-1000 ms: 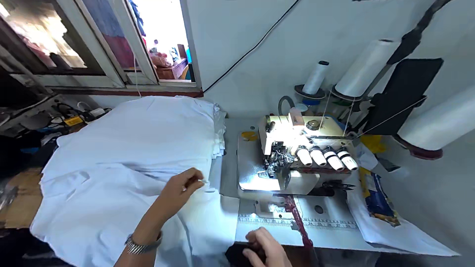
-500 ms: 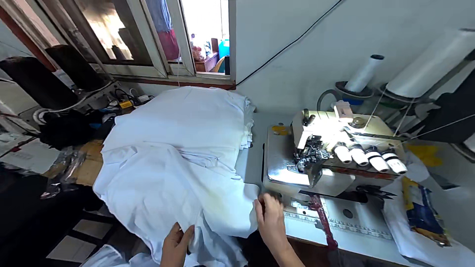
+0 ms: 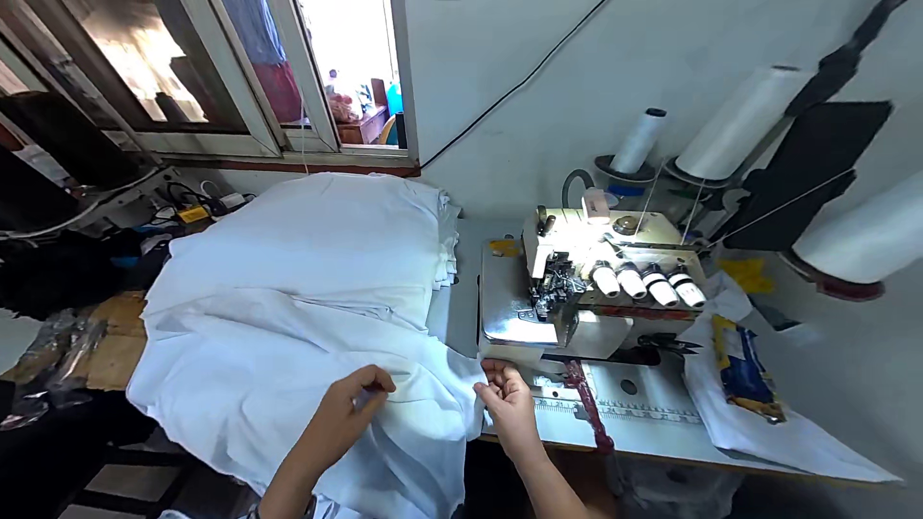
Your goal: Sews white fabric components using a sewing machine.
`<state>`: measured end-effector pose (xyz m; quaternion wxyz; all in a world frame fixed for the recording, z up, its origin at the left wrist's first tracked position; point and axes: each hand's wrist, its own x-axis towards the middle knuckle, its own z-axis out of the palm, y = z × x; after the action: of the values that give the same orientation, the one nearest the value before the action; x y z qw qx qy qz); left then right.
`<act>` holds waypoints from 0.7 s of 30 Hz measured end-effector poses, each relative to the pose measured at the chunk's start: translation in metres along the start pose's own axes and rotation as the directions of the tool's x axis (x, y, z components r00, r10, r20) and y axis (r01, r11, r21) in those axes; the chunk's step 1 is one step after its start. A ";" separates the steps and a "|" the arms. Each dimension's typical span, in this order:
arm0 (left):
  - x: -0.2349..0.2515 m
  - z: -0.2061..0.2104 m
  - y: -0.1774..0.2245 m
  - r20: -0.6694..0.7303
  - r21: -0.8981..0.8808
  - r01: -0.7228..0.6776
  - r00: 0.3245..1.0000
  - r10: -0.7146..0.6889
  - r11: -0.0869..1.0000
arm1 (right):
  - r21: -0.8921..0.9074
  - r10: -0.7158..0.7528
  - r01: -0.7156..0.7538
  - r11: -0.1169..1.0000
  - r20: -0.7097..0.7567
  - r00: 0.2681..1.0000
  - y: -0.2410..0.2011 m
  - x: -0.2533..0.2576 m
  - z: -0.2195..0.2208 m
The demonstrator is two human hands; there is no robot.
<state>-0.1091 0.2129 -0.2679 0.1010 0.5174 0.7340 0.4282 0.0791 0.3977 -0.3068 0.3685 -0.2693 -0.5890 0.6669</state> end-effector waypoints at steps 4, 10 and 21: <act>-0.011 0.023 -0.016 -0.075 0.113 -0.052 0.995 0.061 0.992 | -0.031 -0.037 0.038 0.999 0.037 0.999 0.002 0.000 0.002; 0.010 0.024 -0.003 -0.158 0.019 -0.144 0.977 0.145 0.989 | -0.075 -0.087 0.084 0.994 -0.045 0.995 -0.003 -0.003 0.015; 0.087 0.004 0.062 0.227 -0.270 -0.182 0.942 0.247 0.945 | 0.159 -0.299 0.273 0.949 0.171 0.939 -0.062 0.005 0.034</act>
<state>-0.1039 0.2944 -0.1991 0.2113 0.6295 0.5947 0.4531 0.0601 0.3844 -0.2401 0.4199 -0.0897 -0.6091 0.6668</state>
